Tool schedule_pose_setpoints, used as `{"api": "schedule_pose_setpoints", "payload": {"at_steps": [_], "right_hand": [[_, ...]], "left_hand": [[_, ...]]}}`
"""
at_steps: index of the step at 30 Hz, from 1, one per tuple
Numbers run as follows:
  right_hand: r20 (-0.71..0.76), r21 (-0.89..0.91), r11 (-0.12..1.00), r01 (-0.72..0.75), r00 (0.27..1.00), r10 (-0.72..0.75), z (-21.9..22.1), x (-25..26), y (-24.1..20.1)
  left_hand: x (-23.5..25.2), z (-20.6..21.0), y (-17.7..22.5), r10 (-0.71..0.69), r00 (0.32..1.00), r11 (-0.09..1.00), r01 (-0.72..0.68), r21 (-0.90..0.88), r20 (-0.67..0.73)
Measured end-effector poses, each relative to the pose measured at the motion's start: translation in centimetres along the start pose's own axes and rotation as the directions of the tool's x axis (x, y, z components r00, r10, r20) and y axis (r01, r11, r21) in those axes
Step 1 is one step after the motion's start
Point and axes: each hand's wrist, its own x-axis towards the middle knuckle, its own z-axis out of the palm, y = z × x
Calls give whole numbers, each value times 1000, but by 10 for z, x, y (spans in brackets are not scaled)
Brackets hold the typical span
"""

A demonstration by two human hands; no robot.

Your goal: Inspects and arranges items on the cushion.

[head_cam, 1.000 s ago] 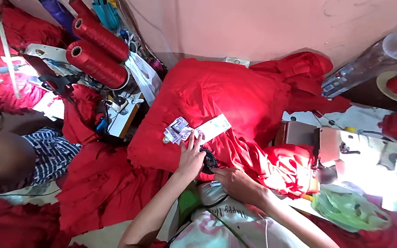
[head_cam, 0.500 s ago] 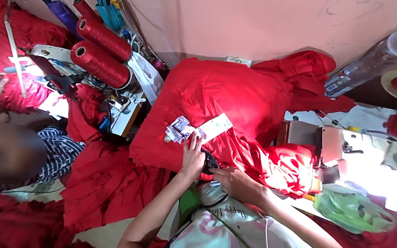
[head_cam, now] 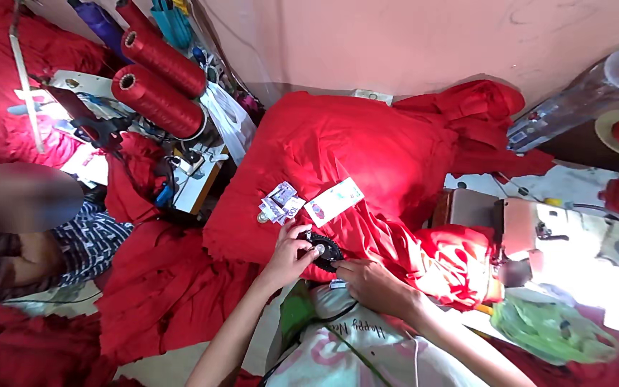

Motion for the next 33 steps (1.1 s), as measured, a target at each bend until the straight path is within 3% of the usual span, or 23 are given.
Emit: {"api": "schedule_pose_setpoints", "payload": {"at_steps": [6, 13, 16, 19, 23, 26, 28, 30, 33], "right_hand": [[-18, -10, 1000, 12, 1000, -12, 1, 0, 2], [-36, -10, 1000, 17, 999, -17, 1, -2, 2], [-60, 2, 1000, 12, 998, -12, 2, -3, 2], [-34, 60, 998, 13, 999, -11, -2, -3, 4], [-10, 171, 984, 44, 999, -43, -5, -4, 15], [-117, 386, 913, 131, 989, -92, -11, -5, 25], [-252, 485, 862, 148, 967, -24, -24, -4, 32], [-360, 519, 853, 51, 919, 164, -40, 5, 43], [-432, 628, 769, -124, 766, 476, -58, 38, 71]], "left_hand": [[2, 3, 2, -27, 999, 999, 27, -26, -19], [4, 15, 1, 93, 992, 968, -69, 241, -86], [2, 22, -4, 187, 941, 980, -161, 116, -280], [2, 20, -8, 149, 884, 988, -153, 27, -443], [5, 20, -16, 60, 889, 996, -85, -37, -453], [10, 27, -21, 40, 888, 993, -84, -77, -457], [12, 30, -23, 44, 874, 990, -104, -99, -484], [14, 32, -22, 49, 870, 988, -115, -105, -491], [20, 33, -17, 50, 867, 987, -120, -110, -495]]}}
